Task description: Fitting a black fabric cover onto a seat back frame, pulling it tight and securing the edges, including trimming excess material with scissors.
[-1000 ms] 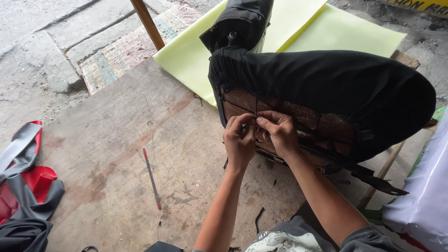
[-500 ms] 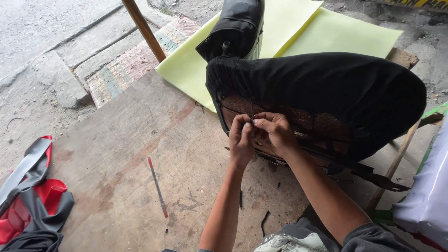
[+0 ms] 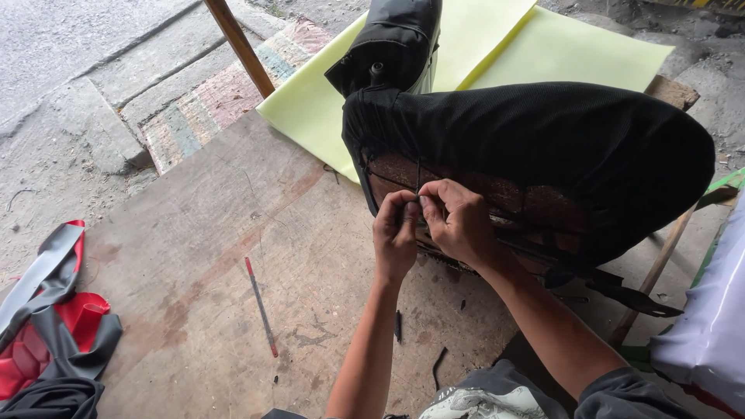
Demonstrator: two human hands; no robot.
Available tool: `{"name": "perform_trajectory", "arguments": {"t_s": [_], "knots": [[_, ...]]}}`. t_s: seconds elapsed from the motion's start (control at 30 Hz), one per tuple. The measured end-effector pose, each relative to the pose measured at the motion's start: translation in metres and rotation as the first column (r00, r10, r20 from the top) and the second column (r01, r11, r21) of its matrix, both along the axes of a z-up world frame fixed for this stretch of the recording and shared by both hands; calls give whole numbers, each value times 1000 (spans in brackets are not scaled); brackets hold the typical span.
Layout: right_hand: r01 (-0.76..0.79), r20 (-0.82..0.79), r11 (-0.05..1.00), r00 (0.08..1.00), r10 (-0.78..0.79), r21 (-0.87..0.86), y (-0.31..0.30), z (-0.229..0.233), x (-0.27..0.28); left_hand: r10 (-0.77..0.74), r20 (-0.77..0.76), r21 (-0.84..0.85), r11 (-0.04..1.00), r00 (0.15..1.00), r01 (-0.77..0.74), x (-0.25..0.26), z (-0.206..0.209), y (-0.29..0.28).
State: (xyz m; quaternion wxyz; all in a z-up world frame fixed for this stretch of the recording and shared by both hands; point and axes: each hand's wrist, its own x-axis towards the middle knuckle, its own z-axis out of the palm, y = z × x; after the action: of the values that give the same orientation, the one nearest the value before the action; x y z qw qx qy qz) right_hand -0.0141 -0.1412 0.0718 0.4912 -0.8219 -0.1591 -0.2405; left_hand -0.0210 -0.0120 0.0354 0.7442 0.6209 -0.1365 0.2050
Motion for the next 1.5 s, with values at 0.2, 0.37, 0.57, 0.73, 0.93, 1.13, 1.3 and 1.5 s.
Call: {"name": "perform_trajectory", "arguments": {"t_s": [0.2, 0.37, 0.57, 0.73, 0.93, 1.13, 1.3, 1.5], "knots": [[-103, 96, 993, 989, 109, -64, -3, -20, 12, 93, -19, 77, 993, 996, -91, -6, 10, -2], [175, 302, 901, 952, -52, -398, -22, -26, 24, 299, 21, 441, 853, 954, -277, -15, 3, 12], [284, 382, 774, 922, -60, -566, -14, -32, 36, 360, -149, 457, 851, 921, -258, -15, -32, 16], [152, 291, 750, 955, 56, -644, -16, 10, 22, 81, -71, -217, 971, 994, -95, -12, -9, 19], [278, 407, 600, 909, 87, -750, -22, 17, 33, -161, 148, -662, 717, 976, 219, 1, 16, -3], [337, 504, 552, 844, 181, -763, -10, 17, 40, -100, 104, -587, 797, 990, 142, -8, 15, -2], [180, 374, 547, 889, 266, -818, -20, 41, 41, 299, -203, -26, 950, 932, -310, 8, 20, 3], [157, 385, 521, 848, 364, -839, -50, 95, 105, 531, -182, 618, 717, 827, -324, 26, 19, -11]]}}
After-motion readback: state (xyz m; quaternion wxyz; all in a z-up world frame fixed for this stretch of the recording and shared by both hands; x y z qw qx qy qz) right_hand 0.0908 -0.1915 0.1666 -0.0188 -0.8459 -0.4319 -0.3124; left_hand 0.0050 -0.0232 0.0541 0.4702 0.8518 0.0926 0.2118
